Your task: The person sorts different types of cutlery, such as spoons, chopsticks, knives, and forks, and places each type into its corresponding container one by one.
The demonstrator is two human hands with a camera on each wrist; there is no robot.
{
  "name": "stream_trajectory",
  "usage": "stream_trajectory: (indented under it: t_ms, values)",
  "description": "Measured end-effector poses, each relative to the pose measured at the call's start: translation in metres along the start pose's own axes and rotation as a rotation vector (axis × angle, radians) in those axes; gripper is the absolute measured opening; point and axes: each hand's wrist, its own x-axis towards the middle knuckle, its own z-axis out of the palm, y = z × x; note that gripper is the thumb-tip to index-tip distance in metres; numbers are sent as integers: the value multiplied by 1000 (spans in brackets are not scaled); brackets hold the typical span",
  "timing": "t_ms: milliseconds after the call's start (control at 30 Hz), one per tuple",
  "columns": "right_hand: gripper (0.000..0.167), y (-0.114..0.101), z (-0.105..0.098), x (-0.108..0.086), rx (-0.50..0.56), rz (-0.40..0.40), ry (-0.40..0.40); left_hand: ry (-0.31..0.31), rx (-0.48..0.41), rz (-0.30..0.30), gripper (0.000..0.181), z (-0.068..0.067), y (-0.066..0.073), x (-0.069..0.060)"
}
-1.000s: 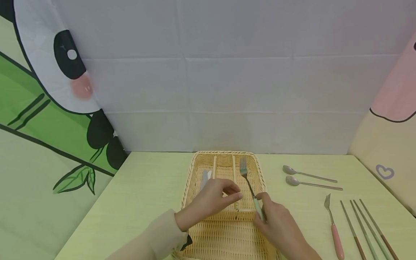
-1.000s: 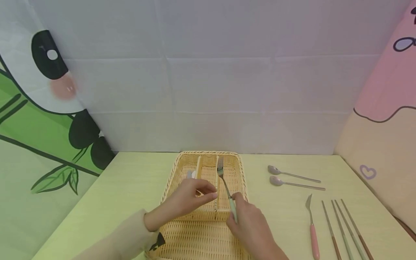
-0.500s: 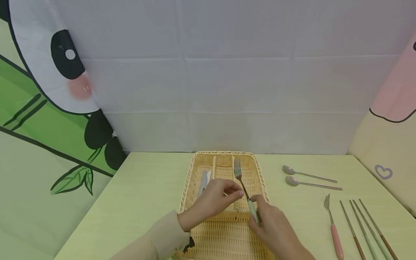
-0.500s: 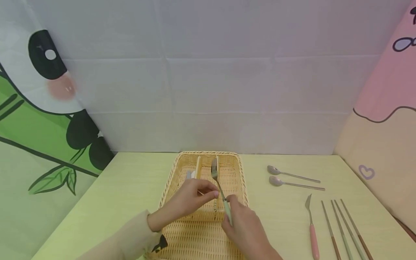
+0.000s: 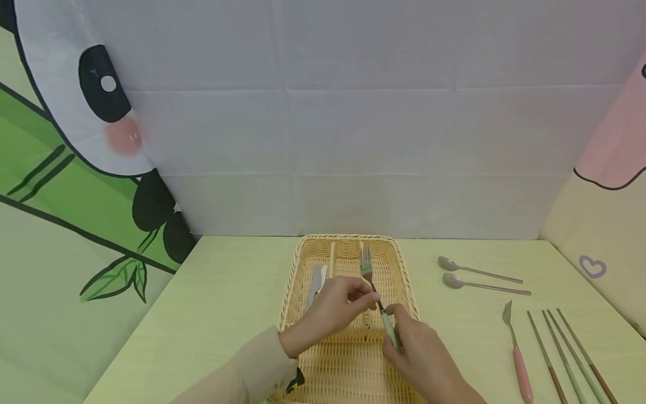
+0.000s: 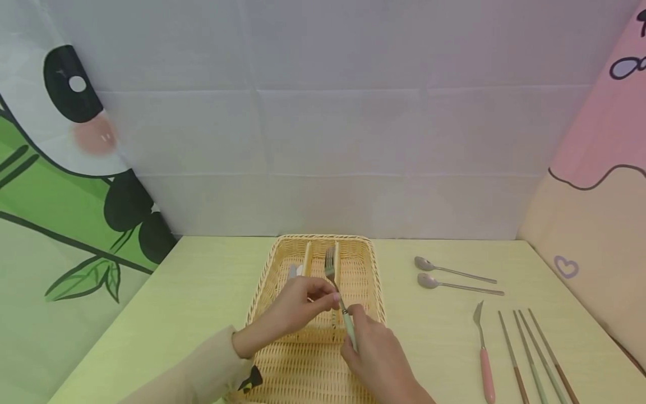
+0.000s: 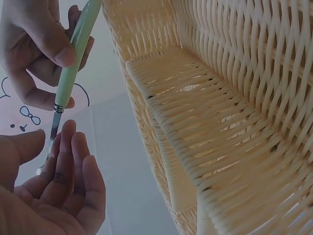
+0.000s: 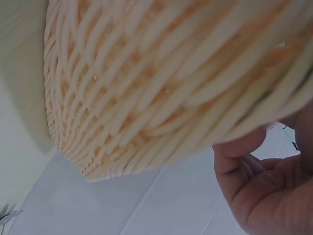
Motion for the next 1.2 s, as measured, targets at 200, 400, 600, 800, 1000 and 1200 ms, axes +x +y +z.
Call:
stream_trajectory:
  t_ms: [200,400,600,800,1000,1200]
  values:
    - [33,0,2,-1,8,-34,4,9,-15,10,20,1,-2,0]
    - [34,0,2,-2,17,-58,-3,11,3,0,23,1,-2,0]
    - [36,-2,4,-2,-7,-48,-2,6,5,-22,20,1,-2,0]
    - [37,-1,5,-2,3,-57,-1,6,-3,-19,18,0,-3,-1]
    - [35,0,5,-2,17,-74,13,-9,-30,-15,17,-3,-2,0]
    - [33,5,4,-2,18,-79,43,11,-12,18,16,-9,-3,3]
